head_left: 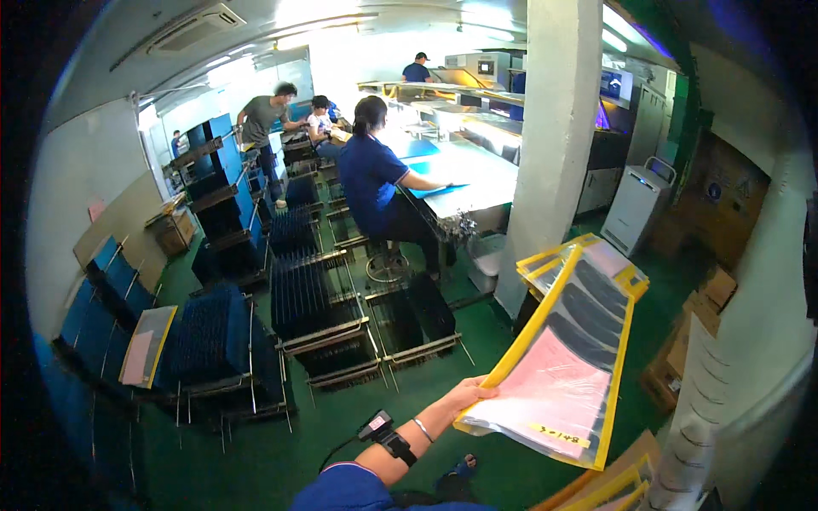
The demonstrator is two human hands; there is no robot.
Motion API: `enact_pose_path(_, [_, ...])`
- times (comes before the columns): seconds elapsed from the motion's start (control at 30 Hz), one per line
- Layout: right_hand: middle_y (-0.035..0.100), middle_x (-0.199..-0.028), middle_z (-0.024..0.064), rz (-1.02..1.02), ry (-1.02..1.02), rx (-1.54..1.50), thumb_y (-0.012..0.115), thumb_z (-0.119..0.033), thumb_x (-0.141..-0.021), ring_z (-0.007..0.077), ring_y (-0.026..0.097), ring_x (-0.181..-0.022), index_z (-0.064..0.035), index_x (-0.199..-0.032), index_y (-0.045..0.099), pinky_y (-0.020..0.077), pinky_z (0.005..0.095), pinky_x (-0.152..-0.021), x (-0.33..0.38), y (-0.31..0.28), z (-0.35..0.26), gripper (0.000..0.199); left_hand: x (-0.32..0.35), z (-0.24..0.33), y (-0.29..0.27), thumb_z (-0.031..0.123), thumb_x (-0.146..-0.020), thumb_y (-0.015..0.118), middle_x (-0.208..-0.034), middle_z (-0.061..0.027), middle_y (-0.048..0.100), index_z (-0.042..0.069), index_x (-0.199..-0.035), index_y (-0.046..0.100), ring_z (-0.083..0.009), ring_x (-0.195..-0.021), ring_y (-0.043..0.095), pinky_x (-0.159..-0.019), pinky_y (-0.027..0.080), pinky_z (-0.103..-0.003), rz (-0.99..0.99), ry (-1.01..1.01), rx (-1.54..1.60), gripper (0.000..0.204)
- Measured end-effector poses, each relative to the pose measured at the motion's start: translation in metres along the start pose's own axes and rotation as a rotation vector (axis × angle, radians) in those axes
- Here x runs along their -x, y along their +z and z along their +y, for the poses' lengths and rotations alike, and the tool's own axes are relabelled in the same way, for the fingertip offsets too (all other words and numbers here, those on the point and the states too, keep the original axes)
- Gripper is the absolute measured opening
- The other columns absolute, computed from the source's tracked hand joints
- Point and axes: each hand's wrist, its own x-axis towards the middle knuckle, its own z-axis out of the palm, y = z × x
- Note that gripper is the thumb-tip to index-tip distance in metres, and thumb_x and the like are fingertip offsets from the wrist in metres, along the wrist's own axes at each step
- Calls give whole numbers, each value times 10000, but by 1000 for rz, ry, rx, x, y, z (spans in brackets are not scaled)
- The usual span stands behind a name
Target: Sorting printed circuit film sheets into folders and inspecting them at a light station.
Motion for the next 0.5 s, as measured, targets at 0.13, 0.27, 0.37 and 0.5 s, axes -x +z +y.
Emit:
enact_pose_path(0.13, [523, -1137, 116, -55, -27, -81, 512, -227, -891, 204, 524, -984, -10, -1219, 427, 416, 312, -840, -63, 90, -16, 402, -74, 29, -1, 53, -803, 622, -893, 2, 594, 41, -1139, 564, -74, -729, 564, -642, 479, -228, 15, 23, -103, 341])
enact_pose_path(0.27, [543, -1102, 105, -37, -60, -205, 516, -238, -892, 198, 536, -962, -9, -1184, 459, 429, 313, -830, -116, 153, -31, 376, -144, 57, 7, 66, -789, 606, -793, 47, 566, 47, -1060, 605, -56, -654, 507, -555, 426, -210, -22, 52, -316, 272])
enact_pose_path(0.37, [559, -1076, 97, -11, -82, -343, 520, -246, -892, 194, 545, -945, -8, -1158, 483, 439, 313, -823, -174, 181, -9, 359, -168, 88, 13, -5, -818, 542, -844, -16, 599, 16, -1077, 570, -99, -719, 586, -605, 495, -251, -37, -8, -232, 261])
enact_pose_path(0.5, [579, -1042, 85, -14, -101, -485, 525, -258, -893, 188, 558, -923, -6, -1123, 515, 453, 314, -813, -250, 195, 46, 341, -213, 110, -1, 22, -813, 586, -820, 8, 586, 27, -1069, 577, -78, -671, 559, -601, 479, -222, 23, 21, -240, 256])
